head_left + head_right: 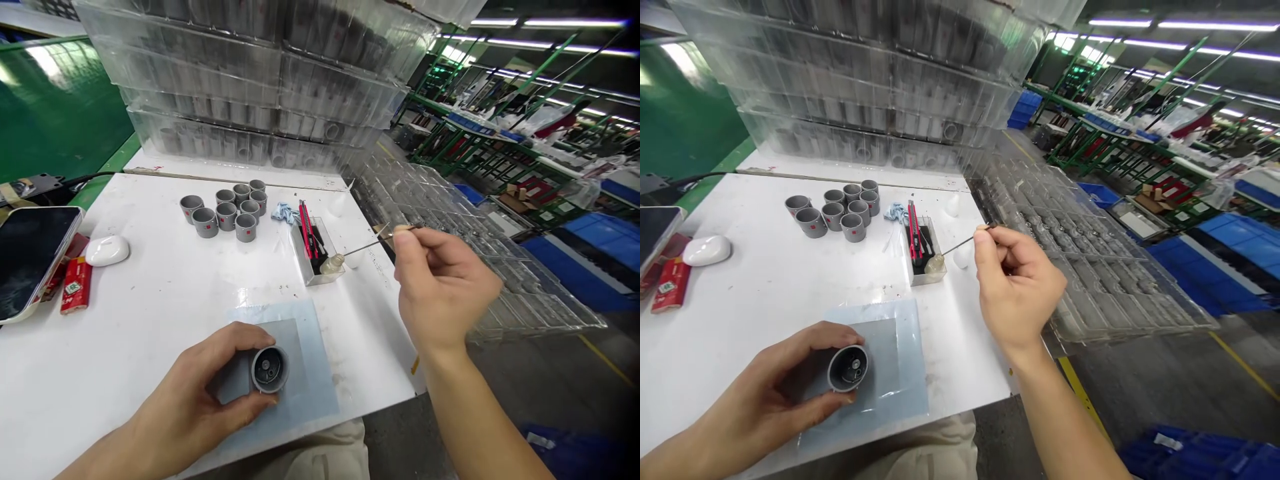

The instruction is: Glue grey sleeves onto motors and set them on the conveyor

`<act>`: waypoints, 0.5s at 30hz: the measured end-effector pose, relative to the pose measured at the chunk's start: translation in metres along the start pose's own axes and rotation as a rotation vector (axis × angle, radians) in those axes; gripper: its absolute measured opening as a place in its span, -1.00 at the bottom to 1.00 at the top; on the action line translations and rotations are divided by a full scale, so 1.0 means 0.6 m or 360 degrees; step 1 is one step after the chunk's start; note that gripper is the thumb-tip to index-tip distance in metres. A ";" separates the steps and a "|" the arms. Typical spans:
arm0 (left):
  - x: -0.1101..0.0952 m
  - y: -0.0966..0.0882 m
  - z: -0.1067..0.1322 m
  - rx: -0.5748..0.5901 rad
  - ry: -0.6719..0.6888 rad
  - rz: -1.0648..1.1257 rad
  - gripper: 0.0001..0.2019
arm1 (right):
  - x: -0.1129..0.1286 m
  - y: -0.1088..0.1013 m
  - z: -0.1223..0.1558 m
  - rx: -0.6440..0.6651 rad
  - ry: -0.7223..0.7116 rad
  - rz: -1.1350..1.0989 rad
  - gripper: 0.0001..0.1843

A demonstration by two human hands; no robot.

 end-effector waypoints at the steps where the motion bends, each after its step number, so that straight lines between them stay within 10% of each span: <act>1: -0.002 0.000 0.000 0.0014 0.0024 -0.0001 -0.60 | -0.003 0.004 0.001 0.0049 -0.0001 0.0027 -0.93; 8: -0.014 0.003 -0.004 0.0083 0.0203 -0.0067 -0.55 | -0.024 0.042 0.025 0.0781 0.0000 0.0214 -0.84; 15: -0.012 0.003 -0.005 0.0100 0.0265 -0.0017 -0.53 | 0.023 -0.016 -0.004 0.0000 -0.0107 0.0027 -0.93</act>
Point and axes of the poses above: each hand's wrist, its own z-axis away from the middle knuckle, its own y-axis out of the palm, x = y × z, the point moved 3 cm from there along -z, towards the middle knuckle, and after that the axes turned 11 degrees about z, right-handed, at the moved point
